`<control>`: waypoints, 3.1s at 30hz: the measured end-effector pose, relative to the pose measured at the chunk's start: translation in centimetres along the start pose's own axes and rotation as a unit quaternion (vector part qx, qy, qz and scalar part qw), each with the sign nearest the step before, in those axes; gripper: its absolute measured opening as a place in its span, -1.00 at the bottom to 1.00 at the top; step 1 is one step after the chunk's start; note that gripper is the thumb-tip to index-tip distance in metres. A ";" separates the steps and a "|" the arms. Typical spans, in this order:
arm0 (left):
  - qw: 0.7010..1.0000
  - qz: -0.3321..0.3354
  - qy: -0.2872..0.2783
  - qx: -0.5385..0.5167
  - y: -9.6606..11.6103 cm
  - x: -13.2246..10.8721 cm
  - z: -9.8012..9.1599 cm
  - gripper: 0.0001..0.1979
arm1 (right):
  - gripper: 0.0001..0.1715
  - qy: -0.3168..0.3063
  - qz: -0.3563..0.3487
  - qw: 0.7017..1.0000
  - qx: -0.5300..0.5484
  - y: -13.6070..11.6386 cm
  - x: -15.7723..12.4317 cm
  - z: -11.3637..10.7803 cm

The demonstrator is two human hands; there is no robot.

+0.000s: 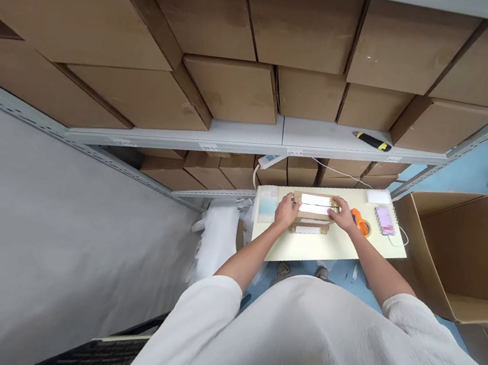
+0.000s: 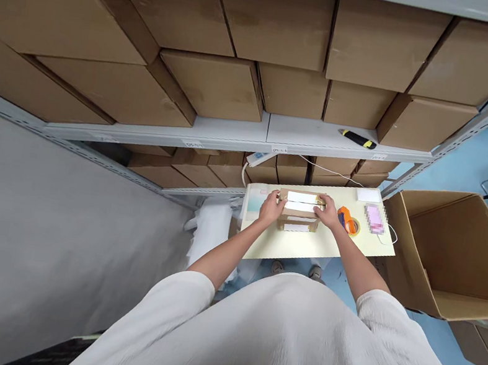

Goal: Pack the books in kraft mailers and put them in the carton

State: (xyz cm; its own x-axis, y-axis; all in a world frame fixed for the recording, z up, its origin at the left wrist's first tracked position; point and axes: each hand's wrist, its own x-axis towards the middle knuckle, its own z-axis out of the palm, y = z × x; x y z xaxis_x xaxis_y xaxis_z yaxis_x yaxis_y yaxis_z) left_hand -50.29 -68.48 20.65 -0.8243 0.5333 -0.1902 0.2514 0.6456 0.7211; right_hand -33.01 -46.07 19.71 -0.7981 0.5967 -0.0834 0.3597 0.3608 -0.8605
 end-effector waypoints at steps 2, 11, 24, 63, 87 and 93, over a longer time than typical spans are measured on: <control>1.000 0.012 -0.014 0.001 -0.5 0.0 0.4 -0.50 | -0.32 0.008 -0.004 1.000 -0.002 0.9 0.4 0.3; 0.996 -0.027 -0.084 -0.011 -3.0 0.5 2.8 -0.52 | -0.39 0.021 0.008 0.999 -0.039 3.3 1.3 1.1; 0.942 0.266 -0.073 0.189 -2.4 -2.3 4.4 -0.53 | -0.38 -0.013 -0.013 0.998 -0.053 4.4 1.2 1.1; 0.942 0.183 -0.106 0.261 0.0 -3.2 4.2 -0.60 | -0.44 -0.048 0.158 0.968 -0.186 14.0 -3.0 -5.3; 0.963 0.206 -0.041 0.170 -0.8 -3.8 4.5 -0.60 | -0.58 -0.074 0.024 0.997 -0.030 -1.7 4.6 -3.0; 0.968 0.197 -0.045 0.148 -1.3 -3.7 4.5 -0.59 | -0.40 -0.157 -0.033 0.972 -0.174 -1.8 4.0 -4.4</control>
State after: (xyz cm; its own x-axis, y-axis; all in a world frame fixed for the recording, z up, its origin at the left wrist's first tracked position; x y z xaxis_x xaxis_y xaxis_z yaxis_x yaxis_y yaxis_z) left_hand -45.24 -68.81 17.41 -0.5911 0.8066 -0.0057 0.6829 0.5041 0.5287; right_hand -34.74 -41.18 23.08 -0.9136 0.3354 -0.2297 0.4003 0.6440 -0.6519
